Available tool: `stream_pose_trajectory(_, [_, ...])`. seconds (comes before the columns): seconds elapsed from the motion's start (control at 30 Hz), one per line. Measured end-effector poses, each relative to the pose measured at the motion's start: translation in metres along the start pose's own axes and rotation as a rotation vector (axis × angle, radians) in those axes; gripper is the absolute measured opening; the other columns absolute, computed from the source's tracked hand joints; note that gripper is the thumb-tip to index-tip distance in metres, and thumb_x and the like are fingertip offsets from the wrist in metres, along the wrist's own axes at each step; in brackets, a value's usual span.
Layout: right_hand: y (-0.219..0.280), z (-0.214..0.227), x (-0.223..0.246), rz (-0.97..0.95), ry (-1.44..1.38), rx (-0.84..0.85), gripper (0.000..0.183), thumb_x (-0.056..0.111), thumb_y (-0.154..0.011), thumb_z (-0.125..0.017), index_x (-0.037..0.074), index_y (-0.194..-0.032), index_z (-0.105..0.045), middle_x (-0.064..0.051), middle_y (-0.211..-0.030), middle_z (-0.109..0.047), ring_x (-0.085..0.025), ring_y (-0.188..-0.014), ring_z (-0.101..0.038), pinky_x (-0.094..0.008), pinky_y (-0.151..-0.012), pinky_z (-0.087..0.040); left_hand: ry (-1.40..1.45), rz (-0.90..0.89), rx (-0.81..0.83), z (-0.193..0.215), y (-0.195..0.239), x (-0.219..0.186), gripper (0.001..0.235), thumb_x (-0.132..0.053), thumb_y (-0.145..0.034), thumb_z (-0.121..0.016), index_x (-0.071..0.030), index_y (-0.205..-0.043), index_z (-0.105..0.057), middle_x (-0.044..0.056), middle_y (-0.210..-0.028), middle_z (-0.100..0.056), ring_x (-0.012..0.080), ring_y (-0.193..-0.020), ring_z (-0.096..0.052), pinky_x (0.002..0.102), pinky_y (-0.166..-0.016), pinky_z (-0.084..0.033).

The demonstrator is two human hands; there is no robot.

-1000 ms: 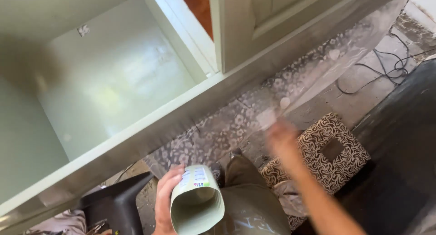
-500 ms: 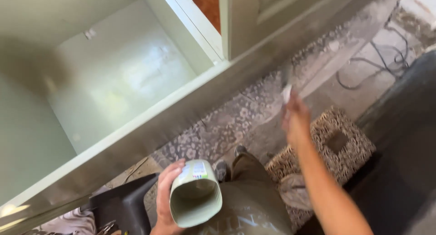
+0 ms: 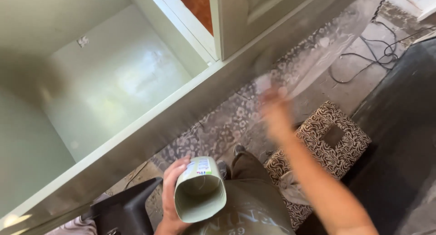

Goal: The person paints the exterior of a light green cabinet using a paintbrush and a small container of paint. They repeatedly dip the brush into the container and apply paint to the cabinet's edges and panels while standing in an outdoor area.

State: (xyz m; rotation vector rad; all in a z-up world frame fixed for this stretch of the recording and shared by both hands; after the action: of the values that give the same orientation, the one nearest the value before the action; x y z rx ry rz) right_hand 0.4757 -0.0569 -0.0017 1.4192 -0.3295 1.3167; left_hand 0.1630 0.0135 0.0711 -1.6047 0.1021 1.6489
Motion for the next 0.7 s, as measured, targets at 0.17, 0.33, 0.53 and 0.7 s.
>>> stream_pose_trajectory(0.17, [0.110, -0.071, -0.025, 0.122, 0.192, 0.665, 0.073, 0.060, -0.086, -0.055, 0.007, -0.135, -0.064, -0.014, -0.147, -0.060, -0.026, -0.140, -0.056, -0.038, -0.115, -0.043, 0.036, 0.048, -0.068, 0.000, 0.001, 0.008, 0.050, -0.014, -0.090, -0.071, 0.001, -0.133, -0.049, 0.026, -0.136, -0.053, 0.0404, -0.134, -0.058, 0.049, -0.116, -0.050])
stream_pose_trajectory(0.33, [-0.012, 0.036, -0.031, -0.021, -0.257, -0.033, 0.038, 0.047, -0.093, -0.063, 0.014, -0.111, -0.066, 0.007, -0.066, -0.053, -0.005, -0.046, -0.039, -0.020, -0.036, -0.030, -0.033, -0.038, -0.106, 0.009, 0.009, 0.007, 0.041, -0.015, -0.096, -0.063, 0.004, -0.130, -0.050, 0.027, -0.132, -0.057, 0.0392, -0.128, -0.061, 0.048, -0.114, -0.053])
stream_pose_trajectory(0.53, [-0.076, -0.058, -0.121, -0.066, 0.060, 0.183, 0.050, 0.020, -0.101, -0.033, 0.014, -0.149, -0.046, -0.007, -0.131, -0.060, -0.019, -0.107, -0.060, -0.033, -0.092, -0.047, -0.037, 0.061, -0.052, 0.010, 0.015, 0.006, 0.055, -0.016, -0.088, -0.074, -0.001, -0.134, -0.048, 0.023, -0.136, -0.055, 0.0402, -0.133, -0.059, 0.052, -0.118, -0.051])
stream_pose_trajectory(0.7, [0.044, -0.090, -0.113, -0.085, 0.213, 0.475, 0.020, 0.007, -0.095, -0.052, 0.007, -0.114, -0.059, -0.008, -0.098, -0.067, -0.013, -0.059, -0.049, -0.021, -0.049, -0.042, -0.117, 0.148, -0.123, 0.006, 0.002, -0.005, 0.038, -0.014, -0.094, -0.064, -0.001, -0.128, -0.052, 0.023, -0.130, -0.059, 0.0375, -0.128, -0.063, 0.045, -0.112, -0.054])
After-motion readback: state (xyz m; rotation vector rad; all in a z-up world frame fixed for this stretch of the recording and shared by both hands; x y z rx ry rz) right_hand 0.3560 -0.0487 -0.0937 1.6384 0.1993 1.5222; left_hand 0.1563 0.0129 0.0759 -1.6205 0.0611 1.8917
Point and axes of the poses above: each hand's wrist, its own y-axis away from the middle knuckle, its own z-axis out of the back of the hand, x = y × z, the point moved 8 cm from there along -y, towards the middle knuckle
